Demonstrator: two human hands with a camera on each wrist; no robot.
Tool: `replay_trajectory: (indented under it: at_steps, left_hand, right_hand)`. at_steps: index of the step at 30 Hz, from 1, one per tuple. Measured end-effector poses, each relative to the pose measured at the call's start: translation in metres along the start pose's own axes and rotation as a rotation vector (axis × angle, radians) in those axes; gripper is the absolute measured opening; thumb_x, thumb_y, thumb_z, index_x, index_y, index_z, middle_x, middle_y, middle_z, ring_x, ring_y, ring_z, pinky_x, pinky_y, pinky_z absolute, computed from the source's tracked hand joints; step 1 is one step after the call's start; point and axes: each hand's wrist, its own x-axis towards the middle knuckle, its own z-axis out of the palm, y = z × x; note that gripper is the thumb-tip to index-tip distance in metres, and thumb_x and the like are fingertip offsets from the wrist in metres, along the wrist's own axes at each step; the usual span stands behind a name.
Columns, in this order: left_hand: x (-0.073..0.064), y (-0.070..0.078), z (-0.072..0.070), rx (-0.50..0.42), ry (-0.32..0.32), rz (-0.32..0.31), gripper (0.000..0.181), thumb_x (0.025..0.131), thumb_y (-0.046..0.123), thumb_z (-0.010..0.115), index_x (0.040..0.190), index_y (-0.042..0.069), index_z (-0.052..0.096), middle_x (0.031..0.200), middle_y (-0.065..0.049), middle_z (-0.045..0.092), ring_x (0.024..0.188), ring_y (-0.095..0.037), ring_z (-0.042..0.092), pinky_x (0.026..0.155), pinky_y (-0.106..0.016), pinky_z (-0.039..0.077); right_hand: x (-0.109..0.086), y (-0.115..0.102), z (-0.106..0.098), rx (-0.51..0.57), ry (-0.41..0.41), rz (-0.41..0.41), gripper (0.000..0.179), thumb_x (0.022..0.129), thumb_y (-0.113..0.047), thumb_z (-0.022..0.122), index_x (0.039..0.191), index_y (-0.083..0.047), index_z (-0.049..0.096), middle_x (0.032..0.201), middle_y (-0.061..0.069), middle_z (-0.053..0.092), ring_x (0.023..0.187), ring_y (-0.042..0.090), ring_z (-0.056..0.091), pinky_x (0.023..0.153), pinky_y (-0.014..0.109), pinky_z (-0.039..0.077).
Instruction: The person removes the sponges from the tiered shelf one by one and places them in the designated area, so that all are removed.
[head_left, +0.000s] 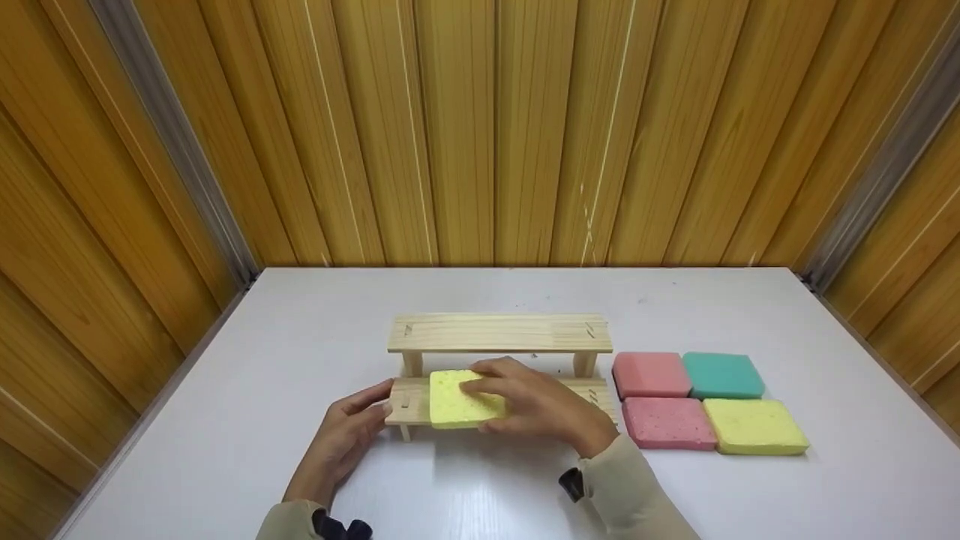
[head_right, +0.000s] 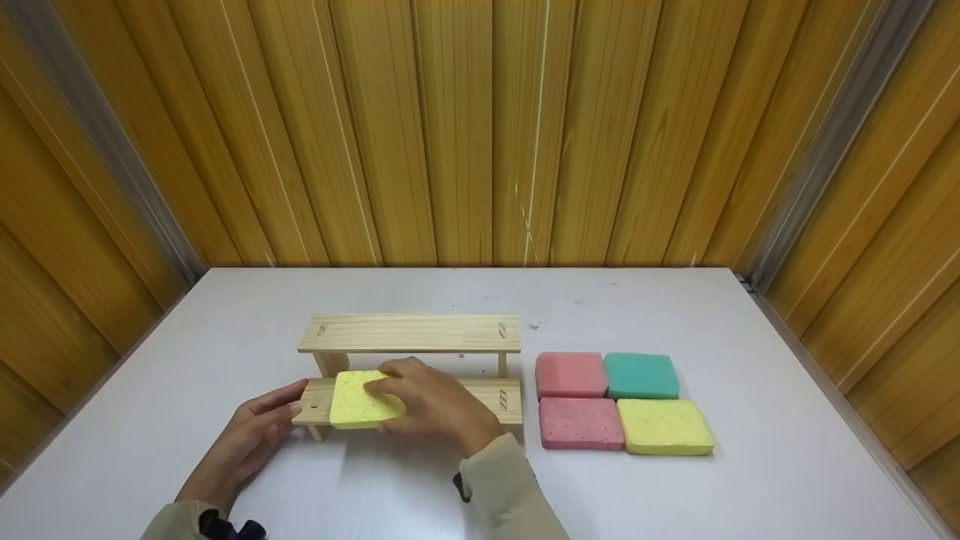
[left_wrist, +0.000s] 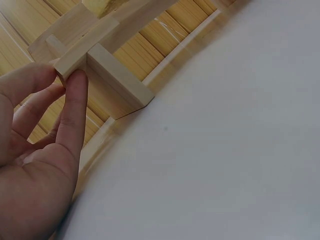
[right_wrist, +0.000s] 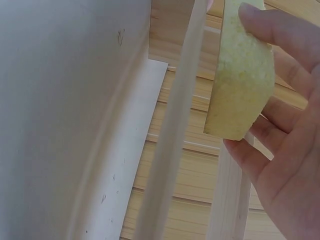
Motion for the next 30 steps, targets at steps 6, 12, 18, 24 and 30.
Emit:
replay_trajectory:
  at_steps: [6,12,18,24,30]
  left_hand:
    - [0.0,0.0,0.0,-0.004,-0.008,0.011,0.056,0.088,0.002,0.062,0.14,-0.007,0.042,0.147,-0.023,0.04,0.117,-0.017,0.059,0.101,-0.026,0.05]
    - [0.0,-0.001,0.0,0.008,-0.003,0.013,0.056,0.088,0.002,0.062,0.139,-0.007,0.042,0.145,-0.023,0.042,0.116,-0.017,0.059,0.099,-0.026,0.051]
    - [0.001,-0.001,0.0,0.021,0.018,0.001,0.056,0.086,0.002,0.064,0.139,-0.005,0.045,0.146,-0.021,0.041,0.119,-0.019,0.058,0.099,-0.026,0.051]
    - [0.001,0.0,0.002,0.031,0.029,0.004,0.054,0.087,0.002,0.063,0.138,-0.003,0.046,0.147,-0.02,0.041,0.125,-0.024,0.054,0.101,-0.026,0.05]
    - [0.002,-0.002,0.001,0.04,0.034,0.007,0.055,0.086,0.002,0.064,0.138,-0.003,0.047,0.146,-0.021,0.042,0.125,-0.024,0.054,0.101,-0.027,0.05]
  right_hand:
    - [-0.004,0.001,-0.003,0.003,-0.011,-0.006,0.054,0.081,-0.027,0.076,0.13,-0.015,0.06,0.139,0.01,0.052,0.127,0.025,0.05,0.106,0.038,0.046]
    - [-0.01,0.002,-0.009,0.01,-0.012,-0.028,0.053,0.082,-0.028,0.074,0.131,-0.014,0.06,0.139,0.011,0.052,0.127,0.026,0.051,0.106,0.039,0.047]
    - [-0.015,0.003,-0.015,-0.005,-0.026,-0.026,0.053,0.082,-0.027,0.075,0.131,-0.014,0.06,0.139,0.011,0.052,0.128,0.026,0.049,0.106,0.041,0.046]
    - [-0.02,0.004,-0.018,-0.008,-0.061,0.017,0.055,0.082,-0.029,0.074,0.133,-0.015,0.058,0.142,0.01,0.05,0.13,0.025,0.047,0.107,0.04,0.045]
    - [-0.027,0.01,-0.02,-0.018,-0.036,-0.022,0.054,0.083,-0.031,0.073,0.132,-0.013,0.058,0.14,0.01,0.052,0.128,0.025,0.049,0.105,0.04,0.046]
